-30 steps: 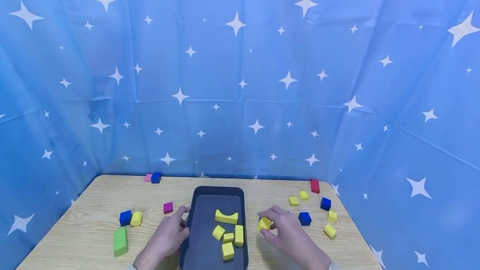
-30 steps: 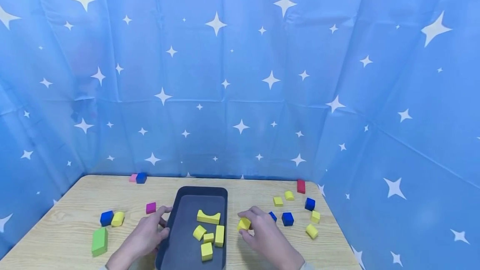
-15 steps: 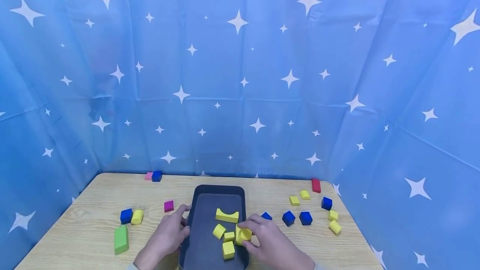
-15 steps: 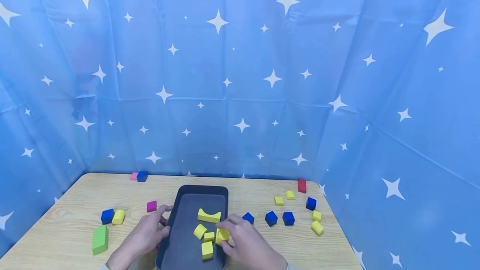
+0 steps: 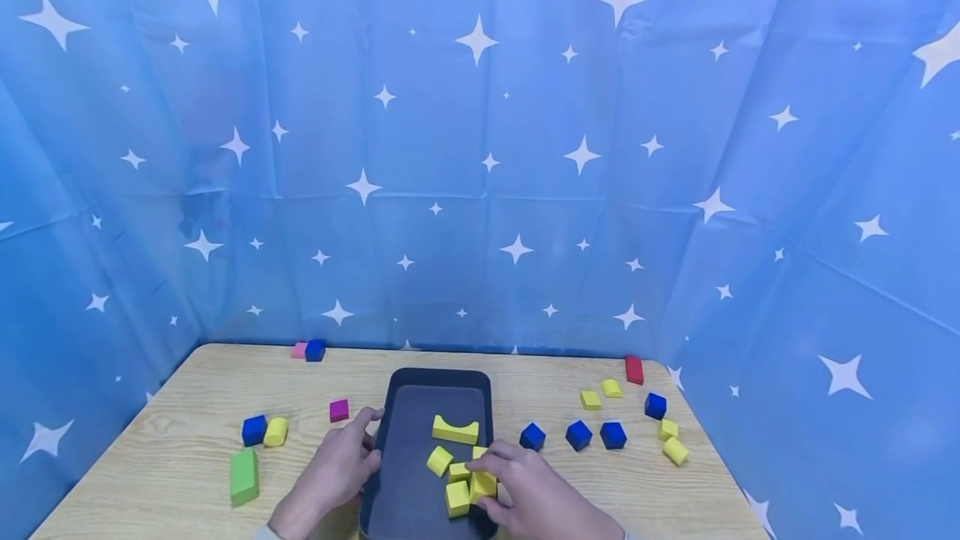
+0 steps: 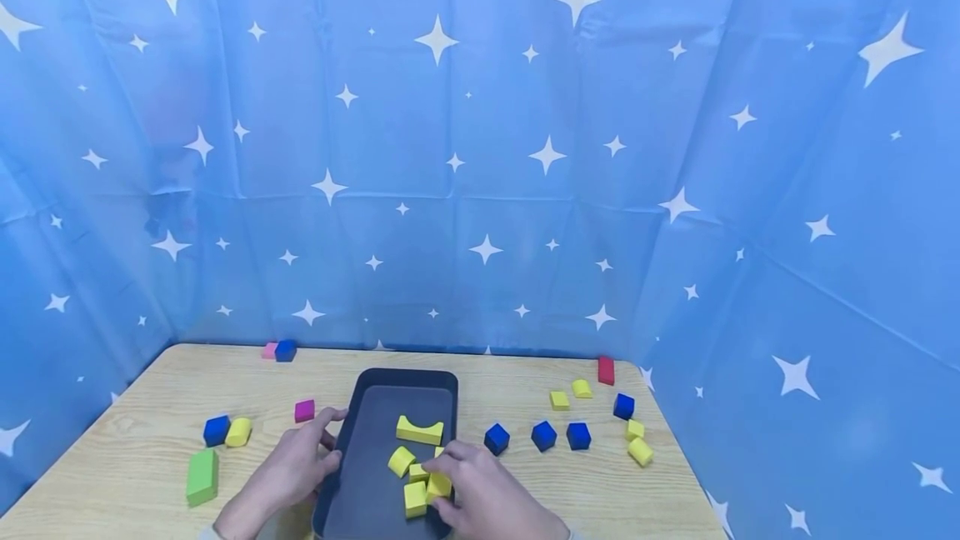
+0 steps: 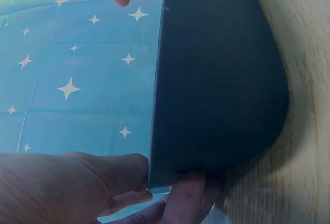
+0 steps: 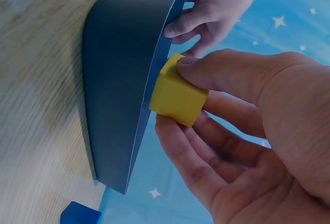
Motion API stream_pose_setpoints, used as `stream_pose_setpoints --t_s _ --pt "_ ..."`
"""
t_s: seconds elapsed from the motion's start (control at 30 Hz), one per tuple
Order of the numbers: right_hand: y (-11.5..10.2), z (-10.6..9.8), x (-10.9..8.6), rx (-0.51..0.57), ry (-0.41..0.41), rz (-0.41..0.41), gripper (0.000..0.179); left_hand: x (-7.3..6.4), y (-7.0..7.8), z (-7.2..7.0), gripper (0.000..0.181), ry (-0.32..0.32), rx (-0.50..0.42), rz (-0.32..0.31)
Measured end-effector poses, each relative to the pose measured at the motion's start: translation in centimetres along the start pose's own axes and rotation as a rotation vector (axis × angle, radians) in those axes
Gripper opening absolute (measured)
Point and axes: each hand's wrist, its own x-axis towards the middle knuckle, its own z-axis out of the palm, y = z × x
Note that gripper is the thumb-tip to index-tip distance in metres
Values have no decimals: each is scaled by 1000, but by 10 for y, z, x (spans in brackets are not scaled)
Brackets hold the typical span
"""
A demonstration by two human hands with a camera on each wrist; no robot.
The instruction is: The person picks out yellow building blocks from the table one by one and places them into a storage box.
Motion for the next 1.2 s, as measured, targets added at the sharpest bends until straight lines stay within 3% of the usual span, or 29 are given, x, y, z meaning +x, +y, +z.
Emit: stream_pose_setpoints --t_s 0.43,0.83,1.2 --pt "4 2 -2 -1 -26 -23 35 2 0 2 62 -4 3 -5" --pt "7 -4 -3 25 -38 50 39 1 0 3 61 3 6 -10" --pt "9 -9 -7 -5 20 52 38 1 1 3 61 7 23 -20"
